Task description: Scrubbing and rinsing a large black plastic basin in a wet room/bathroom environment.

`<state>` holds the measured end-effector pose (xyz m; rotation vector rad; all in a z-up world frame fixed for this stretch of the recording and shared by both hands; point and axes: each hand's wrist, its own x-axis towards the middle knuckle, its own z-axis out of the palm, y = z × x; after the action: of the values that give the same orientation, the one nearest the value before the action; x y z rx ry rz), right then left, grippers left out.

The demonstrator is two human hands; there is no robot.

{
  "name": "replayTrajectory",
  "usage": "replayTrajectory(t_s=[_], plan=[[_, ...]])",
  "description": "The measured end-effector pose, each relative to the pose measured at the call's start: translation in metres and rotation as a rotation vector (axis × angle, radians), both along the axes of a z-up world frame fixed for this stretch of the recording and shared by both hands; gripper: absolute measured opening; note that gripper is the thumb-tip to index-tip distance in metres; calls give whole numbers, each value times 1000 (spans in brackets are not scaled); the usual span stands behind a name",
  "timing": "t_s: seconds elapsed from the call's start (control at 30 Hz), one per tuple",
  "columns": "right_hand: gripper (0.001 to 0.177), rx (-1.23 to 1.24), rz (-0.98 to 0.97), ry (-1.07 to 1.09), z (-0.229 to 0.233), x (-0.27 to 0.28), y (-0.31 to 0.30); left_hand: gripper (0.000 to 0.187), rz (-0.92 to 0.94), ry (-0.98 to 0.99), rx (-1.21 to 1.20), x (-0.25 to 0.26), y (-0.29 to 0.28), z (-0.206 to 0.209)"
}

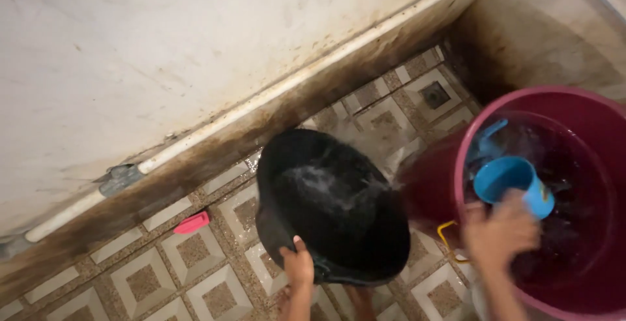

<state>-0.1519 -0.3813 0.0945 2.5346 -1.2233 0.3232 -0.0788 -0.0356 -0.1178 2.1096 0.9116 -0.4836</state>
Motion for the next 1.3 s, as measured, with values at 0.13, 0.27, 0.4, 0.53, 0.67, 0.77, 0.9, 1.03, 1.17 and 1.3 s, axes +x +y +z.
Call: replayTrajectory(t_s=[0.13,0.27,0.4,0.53,0.67,0.77,0.9,1.03,1.17,1.3], plan=[[71,949,543,-38,-15,5,113,66,-36,-23,-133,9,-36,84],[96,1247,617,75,-84,-26,173,61,-154,-110,-123,16,-71,108],[64,1324,249,-62,-108,-27,170,51,-288,-158,0,25,-94,153],[39,1161,340,-592,-107,-11,145,37,-296,-259,-208,46,-113,211],[35,1269,242,-584,-31,-3,100,29,-331,-364,-621,47,-114,265],[36,1455,172,-675,7,-8,72,40,-509,-467,-720,44,-101,364],[28,1521,24,-812,61,-10,35,42,-604,-671,-530,30,-60,502],[16,1597,-47,-857,106,-14,5,34,-559,-1065,-290,5,-2,577],[11,1630,69,-943,144,-14,-11,38,-386,-1135,-158,-22,66,589],[9,1679,130,-1007,176,-2,-12,49,-152,-981,-220,-53,127,556]])
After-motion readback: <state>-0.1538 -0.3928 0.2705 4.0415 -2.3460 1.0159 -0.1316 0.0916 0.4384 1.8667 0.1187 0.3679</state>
